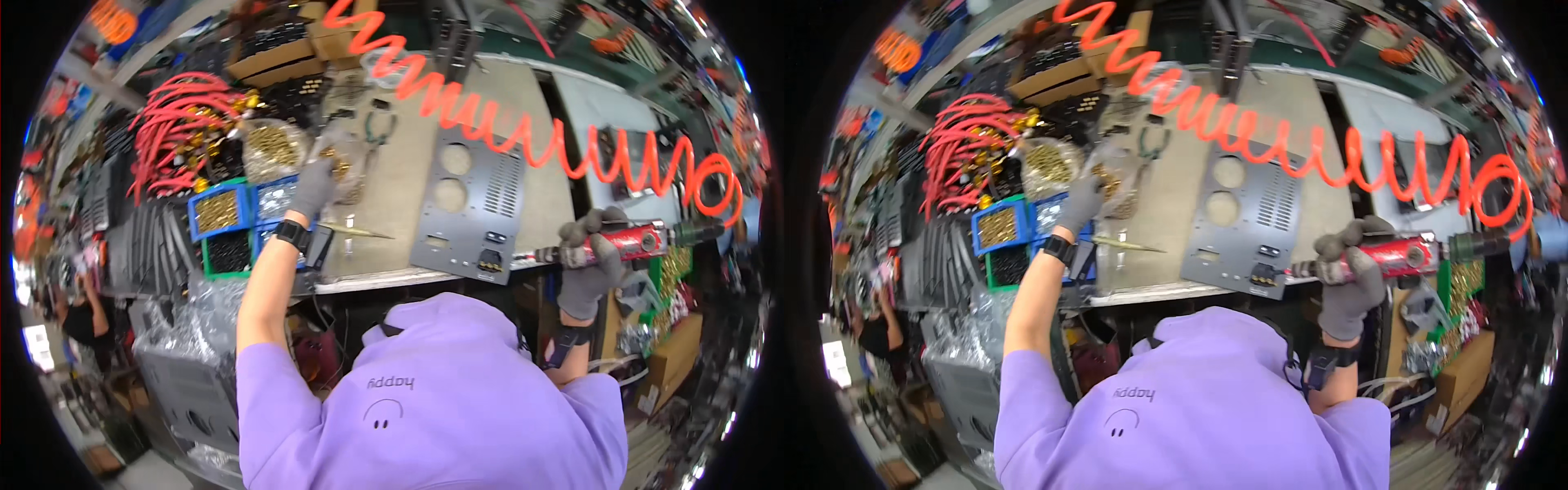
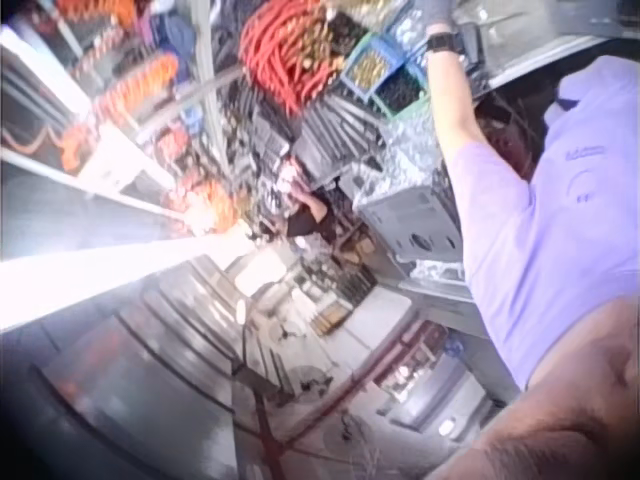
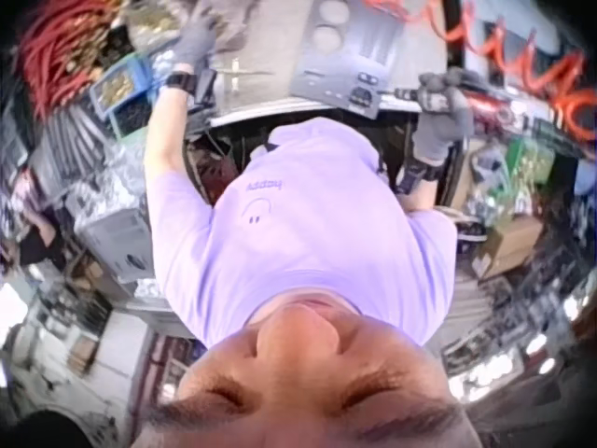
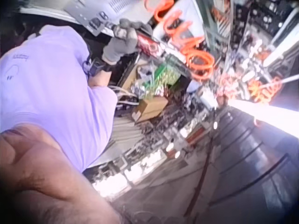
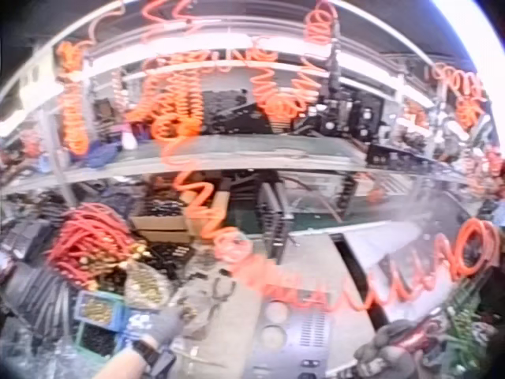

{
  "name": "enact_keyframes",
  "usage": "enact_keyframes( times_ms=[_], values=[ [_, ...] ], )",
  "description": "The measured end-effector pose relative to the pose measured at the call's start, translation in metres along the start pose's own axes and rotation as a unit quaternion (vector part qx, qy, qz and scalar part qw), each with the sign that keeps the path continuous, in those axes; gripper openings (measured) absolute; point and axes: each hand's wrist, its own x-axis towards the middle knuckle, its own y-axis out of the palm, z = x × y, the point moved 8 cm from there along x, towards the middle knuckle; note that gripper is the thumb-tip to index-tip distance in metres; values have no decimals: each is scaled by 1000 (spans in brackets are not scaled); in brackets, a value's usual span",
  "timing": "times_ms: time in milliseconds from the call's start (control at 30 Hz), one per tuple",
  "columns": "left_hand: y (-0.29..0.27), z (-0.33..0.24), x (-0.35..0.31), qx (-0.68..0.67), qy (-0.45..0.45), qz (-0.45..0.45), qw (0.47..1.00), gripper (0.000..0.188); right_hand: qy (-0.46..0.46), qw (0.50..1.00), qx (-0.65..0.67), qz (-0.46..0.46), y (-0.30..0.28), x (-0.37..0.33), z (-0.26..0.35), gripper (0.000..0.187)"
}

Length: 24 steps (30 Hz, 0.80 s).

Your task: Assembling components on a metal panel using a pneumatic screwdriver.

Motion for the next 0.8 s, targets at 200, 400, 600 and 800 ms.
enact_keyframes(
  times_ms=[200, 400, 600, 800],
  values=[
    [46, 15, 14, 75, -38, 106, 991, 26, -44, 998, -33, -14, -9, -3, 18, 41],
    [59, 30, 18, 8, -52, 148, 988, 26, -55, 998, -27, -18, -17, -6, 22, 41],
    [54, 41, 11, -44, -72, 72, 994, 29, -39, 998, -17, -53, -22, -9, 16, 40],
    [30, 25, 4, -49, -27, 9, 998, 23, -50, 998, -18, -28, -17, -6, 16, 39]
  ],
)
